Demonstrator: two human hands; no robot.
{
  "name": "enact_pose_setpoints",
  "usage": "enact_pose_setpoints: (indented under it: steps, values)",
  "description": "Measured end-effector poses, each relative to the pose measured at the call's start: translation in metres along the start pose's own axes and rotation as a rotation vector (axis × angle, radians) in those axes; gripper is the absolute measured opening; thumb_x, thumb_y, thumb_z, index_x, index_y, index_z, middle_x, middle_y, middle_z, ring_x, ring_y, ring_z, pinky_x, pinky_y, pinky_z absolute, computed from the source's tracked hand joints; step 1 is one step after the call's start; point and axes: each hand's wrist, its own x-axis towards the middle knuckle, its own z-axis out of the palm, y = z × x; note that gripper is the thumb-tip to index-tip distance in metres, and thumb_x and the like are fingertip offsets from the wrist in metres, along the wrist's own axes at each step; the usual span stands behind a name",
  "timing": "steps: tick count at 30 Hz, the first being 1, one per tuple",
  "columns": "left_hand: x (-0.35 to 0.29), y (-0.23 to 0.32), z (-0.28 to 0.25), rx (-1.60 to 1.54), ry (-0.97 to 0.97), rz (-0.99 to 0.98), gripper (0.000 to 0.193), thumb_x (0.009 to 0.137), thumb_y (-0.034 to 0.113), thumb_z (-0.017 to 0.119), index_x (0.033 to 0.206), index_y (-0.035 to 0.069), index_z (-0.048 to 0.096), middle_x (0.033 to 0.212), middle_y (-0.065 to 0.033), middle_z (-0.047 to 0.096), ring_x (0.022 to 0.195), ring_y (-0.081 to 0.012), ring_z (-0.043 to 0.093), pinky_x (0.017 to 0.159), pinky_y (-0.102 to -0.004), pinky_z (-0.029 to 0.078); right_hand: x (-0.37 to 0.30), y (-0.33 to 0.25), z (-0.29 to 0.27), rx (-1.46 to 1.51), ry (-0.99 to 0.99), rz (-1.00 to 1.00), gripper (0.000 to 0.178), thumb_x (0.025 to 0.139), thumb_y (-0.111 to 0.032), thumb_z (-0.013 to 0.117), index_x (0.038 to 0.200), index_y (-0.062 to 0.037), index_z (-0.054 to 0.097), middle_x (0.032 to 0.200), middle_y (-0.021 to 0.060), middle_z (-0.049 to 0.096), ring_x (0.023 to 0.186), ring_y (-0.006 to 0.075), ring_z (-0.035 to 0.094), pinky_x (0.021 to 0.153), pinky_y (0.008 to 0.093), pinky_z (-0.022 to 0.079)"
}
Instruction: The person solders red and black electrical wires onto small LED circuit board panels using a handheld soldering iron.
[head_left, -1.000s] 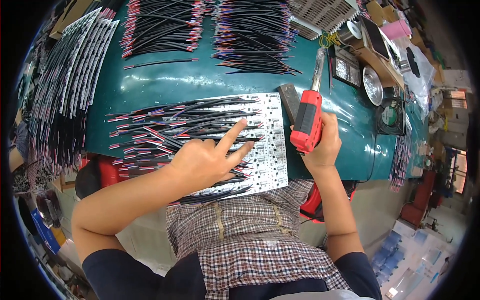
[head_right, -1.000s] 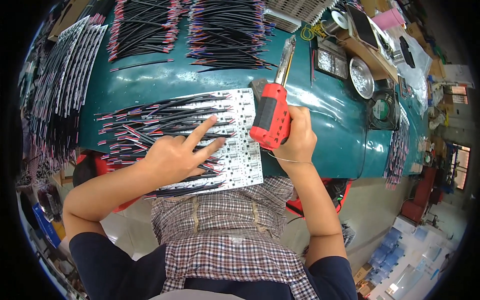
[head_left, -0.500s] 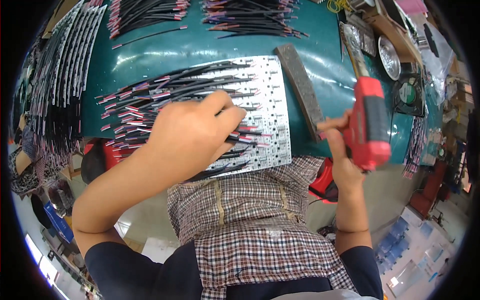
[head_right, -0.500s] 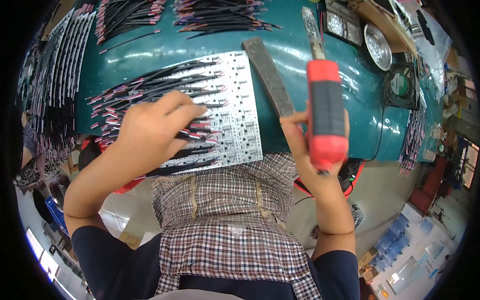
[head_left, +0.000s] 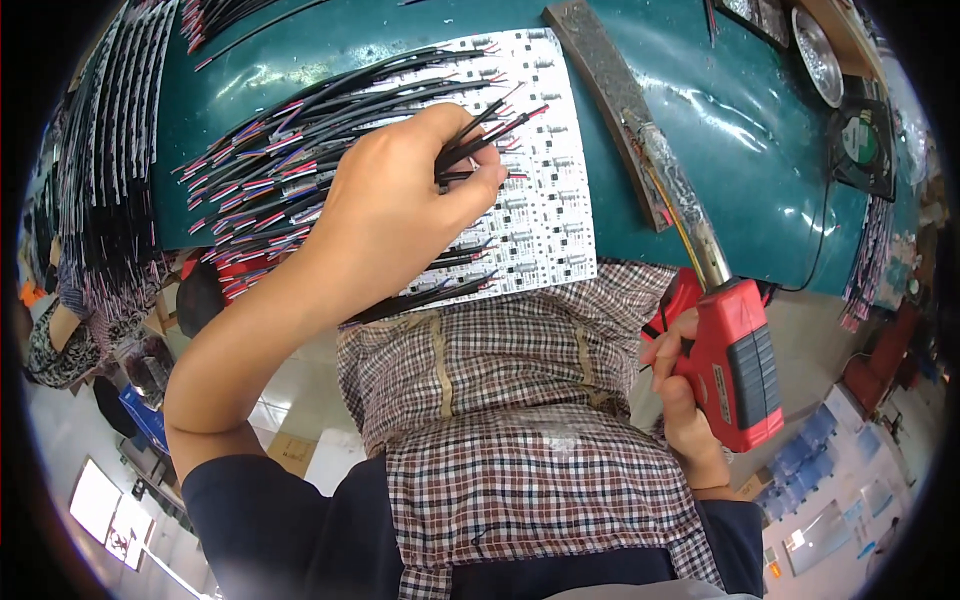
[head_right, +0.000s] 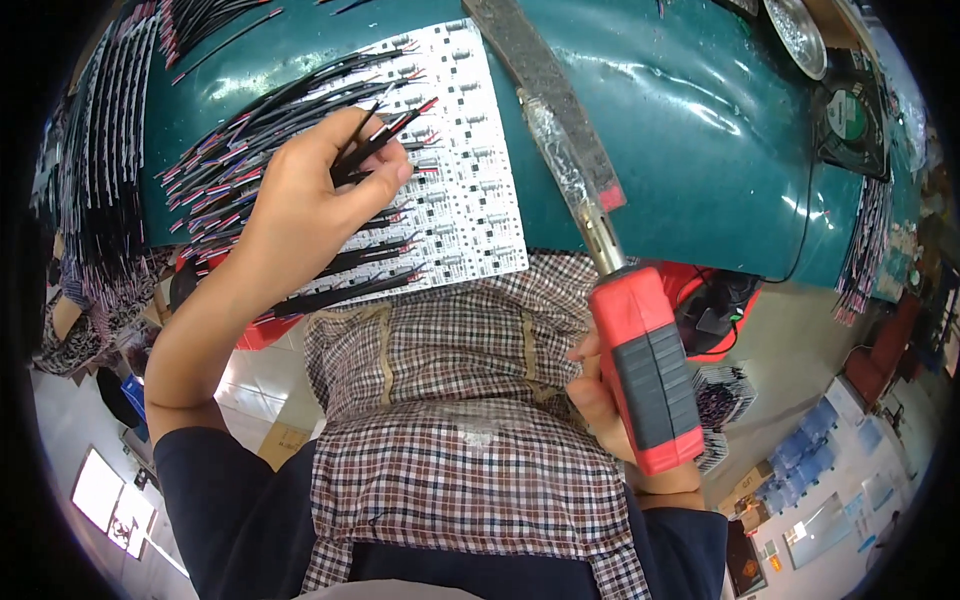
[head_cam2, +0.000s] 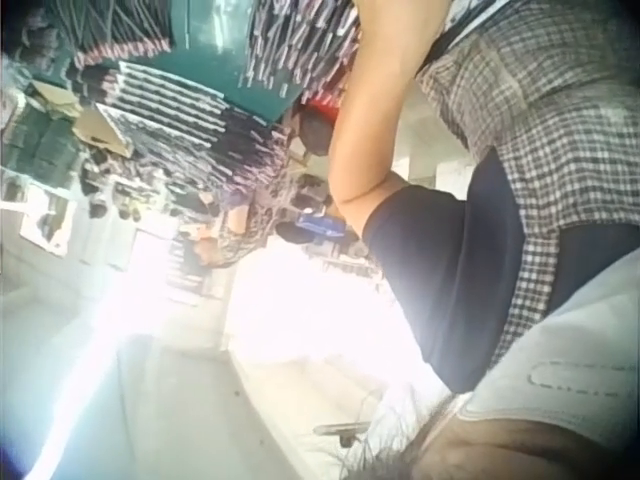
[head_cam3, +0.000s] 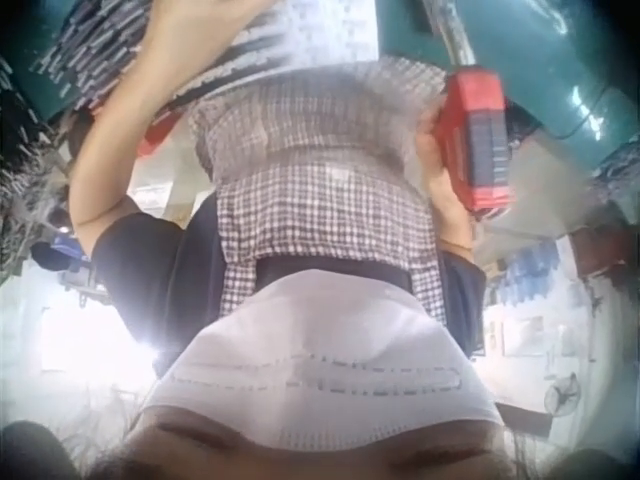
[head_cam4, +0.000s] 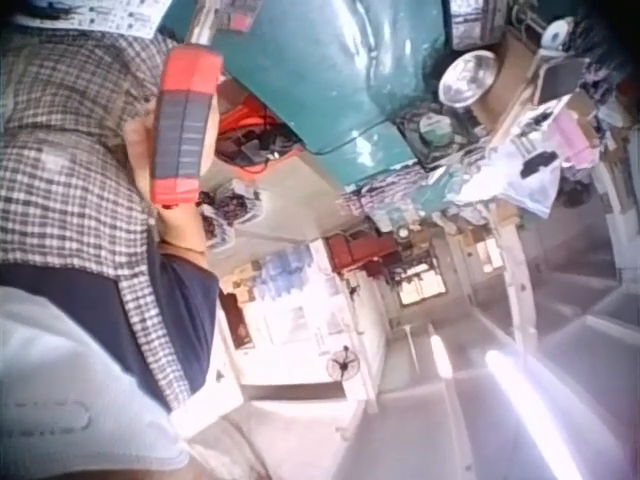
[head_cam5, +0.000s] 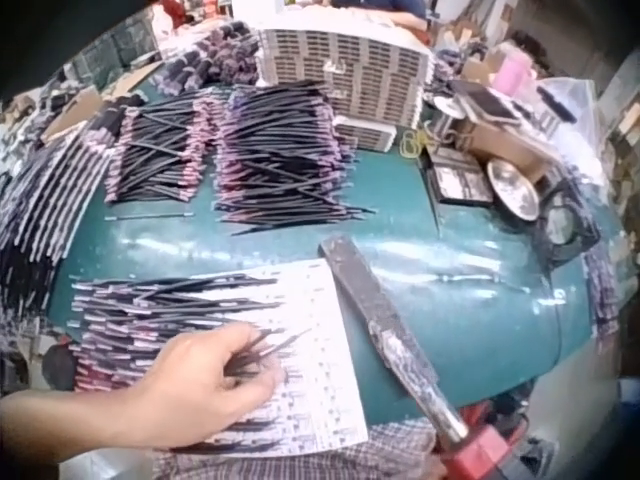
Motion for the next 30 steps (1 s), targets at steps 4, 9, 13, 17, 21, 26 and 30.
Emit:
enact_pose_setpoints:
  steps: [4, 9, 13, 17, 21, 26, 30]
  values:
    - [0.001, -0.001, 0.008, 0.07, 0.073, 0.118, 0.013, 0.089, 0.009, 0.069, 0.091, -0.001, 0.061, 0.079, -0.0029, 0.063, 0.071, -0.008, 0.058, 0.063, -0.0244, 0.049, -0.011, 0.013, -0.004, 0.168, -0.003, -0.054, 0.051, 0.084, -0.036, 0.078, 0.113, -0.0006, 0.055, 0.081, 0.0025, 0.056, 0.077, 0.0144, 0.057, 0.076, 0.0329, 0.052]
    - [0.001, -0.001, 0.011, 0.22, 0.09, 0.237, 0.013, 0.091, 0.01, 0.069, 0.093, 0.0, 0.062, 0.073, -0.0032, 0.064, 0.062, -0.0079, 0.056, 0.055, -0.0233, 0.045, -0.021, 0.023, -0.006, 0.094, -0.044, 0.028, 0.076, 0.085, -0.059, 0.066, 0.13, -0.0007, 0.047, 0.085, 0.003, 0.049, 0.065, 0.0097, 0.047, 0.065, 0.029, 0.044]
    - [0.001, 0.006, 0.008, 0.095, 0.005, 0.039, 0.014, 0.091, 0.011, 0.069, 0.093, -0.001, 0.06, 0.068, -0.0049, 0.063, 0.059, -0.01, 0.057, 0.054, -0.0264, 0.045, -0.021, 0.022, -0.004, -0.074, 0.029, 0.056, 0.064, 0.091, -0.048, 0.064, 0.131, -0.0009, 0.048, 0.081, 0.0028, 0.051, 0.061, 0.0085, 0.044, 0.059, 0.0267, 0.041]
    - [-0.001, 0.001, 0.013, 0.202, 0.079, 0.088, 0.018, 0.088, 0.011, 0.072, 0.091, 0.0, 0.059, 0.071, -0.0076, 0.065, 0.059, -0.0136, 0.061, 0.054, -0.0284, 0.046, -0.019, 0.019, -0.009, -0.227, -0.046, 0.108, 0.05, 0.094, -0.037, 0.065, 0.127, -0.0012, 0.053, 0.075, 0.0024, 0.051, 0.059, 0.0081, 0.044, 0.055, 0.0244, 0.039]
    - [-0.001, -0.011, 0.019, 0.283, 0.159, 0.241, 0.021, 0.085, 0.012, 0.075, 0.089, 0.0, 0.059, 0.072, -0.0085, 0.067, 0.059, -0.0153, 0.063, 0.055, -0.0285, 0.047, -0.01, 0.016, -0.002, -0.266, 0.009, 0.057, 0.017, 0.084, -0.015, 0.073, 0.096, -0.0036, 0.068, 0.086, 0.0072, 0.066, 0.078, 0.0248, 0.063, 0.072, 0.0374, 0.05]
    - [0.0, -0.011, 0.02, 0.344, 0.172, 0.231, 0.022, 0.083, 0.013, 0.078, 0.087, 0.002, 0.059, 0.07, -0.0089, 0.065, 0.057, -0.018, 0.061, 0.054, -0.0288, 0.047, -0.008, 0.024, 0.003, -0.23, -0.013, 0.064, 0.026, 0.093, -0.02, 0.065, 0.107, -0.0002, 0.055, 0.079, 0.0035, 0.052, 0.063, 0.0097, 0.049, 0.054, 0.0253, 0.042]
    - [-0.001, -0.011, 0.022, 0.336, 0.194, 0.24, 0.023, 0.082, 0.013, 0.078, 0.086, 0.002, 0.059, 0.067, -0.0091, 0.063, 0.055, -0.0194, 0.059, 0.053, -0.0292, 0.046, -0.004, 0.023, 0.008, -0.2, 0.028, 0.047, 0.024, 0.093, -0.019, 0.065, 0.101, 0.0009, 0.056, 0.08, 0.0044, 0.052, 0.062, 0.01, 0.049, 0.053, 0.0258, 0.042]
